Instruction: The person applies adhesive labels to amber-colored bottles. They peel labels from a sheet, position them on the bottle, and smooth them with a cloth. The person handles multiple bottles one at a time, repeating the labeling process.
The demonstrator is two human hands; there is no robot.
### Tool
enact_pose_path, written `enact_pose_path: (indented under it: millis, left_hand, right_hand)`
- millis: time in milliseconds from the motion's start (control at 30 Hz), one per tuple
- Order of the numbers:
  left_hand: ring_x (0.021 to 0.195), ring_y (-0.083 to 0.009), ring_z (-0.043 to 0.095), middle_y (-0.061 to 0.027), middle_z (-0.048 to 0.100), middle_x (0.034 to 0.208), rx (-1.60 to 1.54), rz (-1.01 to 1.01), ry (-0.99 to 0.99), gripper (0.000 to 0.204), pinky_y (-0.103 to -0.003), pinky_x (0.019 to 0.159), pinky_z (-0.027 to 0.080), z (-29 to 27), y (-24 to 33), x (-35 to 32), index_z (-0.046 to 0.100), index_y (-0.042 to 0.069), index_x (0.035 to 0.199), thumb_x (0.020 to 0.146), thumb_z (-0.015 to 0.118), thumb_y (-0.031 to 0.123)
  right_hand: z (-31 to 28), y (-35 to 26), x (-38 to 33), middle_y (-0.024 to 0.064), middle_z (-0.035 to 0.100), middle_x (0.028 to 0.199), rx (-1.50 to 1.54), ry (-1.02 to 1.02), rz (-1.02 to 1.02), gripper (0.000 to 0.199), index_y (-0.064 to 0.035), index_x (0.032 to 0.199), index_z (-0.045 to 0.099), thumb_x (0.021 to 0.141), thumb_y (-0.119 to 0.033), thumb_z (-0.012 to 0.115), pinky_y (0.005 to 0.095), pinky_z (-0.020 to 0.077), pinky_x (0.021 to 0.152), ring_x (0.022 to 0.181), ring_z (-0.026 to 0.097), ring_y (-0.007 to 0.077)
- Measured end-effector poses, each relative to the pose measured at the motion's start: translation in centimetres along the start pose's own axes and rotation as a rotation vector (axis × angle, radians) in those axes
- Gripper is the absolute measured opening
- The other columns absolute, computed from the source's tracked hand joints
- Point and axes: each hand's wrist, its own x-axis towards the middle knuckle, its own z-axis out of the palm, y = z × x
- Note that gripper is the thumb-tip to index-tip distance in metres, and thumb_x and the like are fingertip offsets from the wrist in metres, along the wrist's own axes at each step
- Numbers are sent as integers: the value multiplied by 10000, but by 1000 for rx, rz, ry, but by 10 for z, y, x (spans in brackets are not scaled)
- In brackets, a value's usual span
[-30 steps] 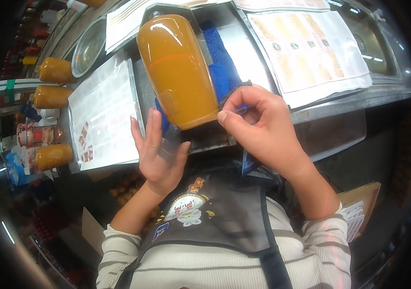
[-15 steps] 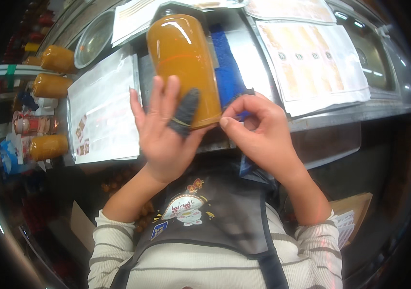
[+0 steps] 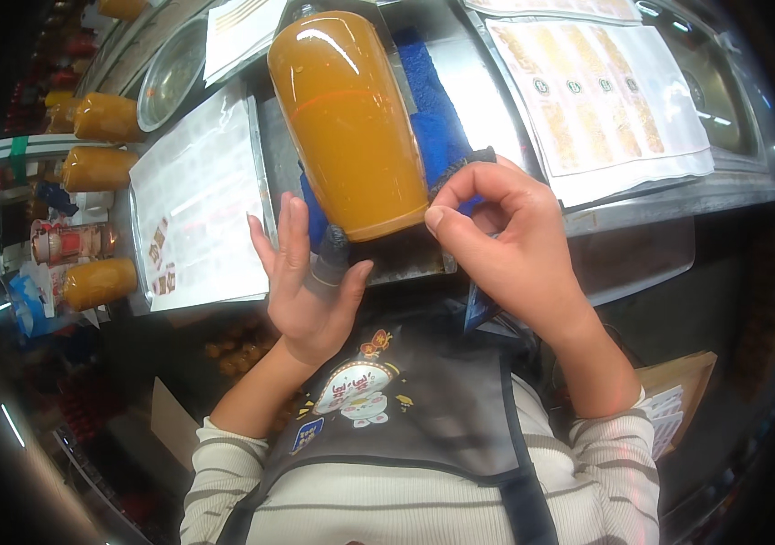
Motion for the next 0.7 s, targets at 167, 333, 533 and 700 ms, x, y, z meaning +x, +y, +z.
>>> enact_pose_path:
  millis: [167, 333, 533, 700]
  left_hand:
    - [1369, -497, 444, -284, 469, 1480, 19, 51, 18, 215, -759, 1084, 111, 0, 0, 10, 734, 36, 912, 747, 840, 124]
    - [1393, -532, 381, -282, 380, 1537, 96, 150, -89, 406, -767, 1073, 136, -10, 2, 22, 731, 65, 1113, 716, 820, 62]
    - [1369, -562, 392, -282, 464, 1484, 178, 210, -85, 170, -799, 1041, 119, -4, 17, 45, 745, 79, 873, 708, 734, 119]
    - [1426, -418, 404, -267, 462, 1492, 121, 106, 33, 337, -701, 1123, 156, 9, 6, 46, 737, 41, 1090, 777, 793, 153]
  right_hand:
    - [2, 1, 1, -11, 568, 886, 29, 9, 0, 84, 3, 825, 654, 858, -55, 704, 164, 369, 559, 623, 475, -6]
    - [2, 3, 4, -9, 583, 882, 39, -1, 5, 89, 8, 827, 649, 859, -52, 705, 160, 368, 558, 625, 480, -8]
    - [8, 7, 6, -44, 580, 822, 2, 12, -14, 54, -9, 855, 639, 876, -34, 682, 151, 342, 545, 623, 467, -22]
    - [5, 11, 1, -71, 571, 744, 109, 28, 34, 32, -27, 912, 638, 893, -27, 664, 149, 327, 526, 598, 462, -34]
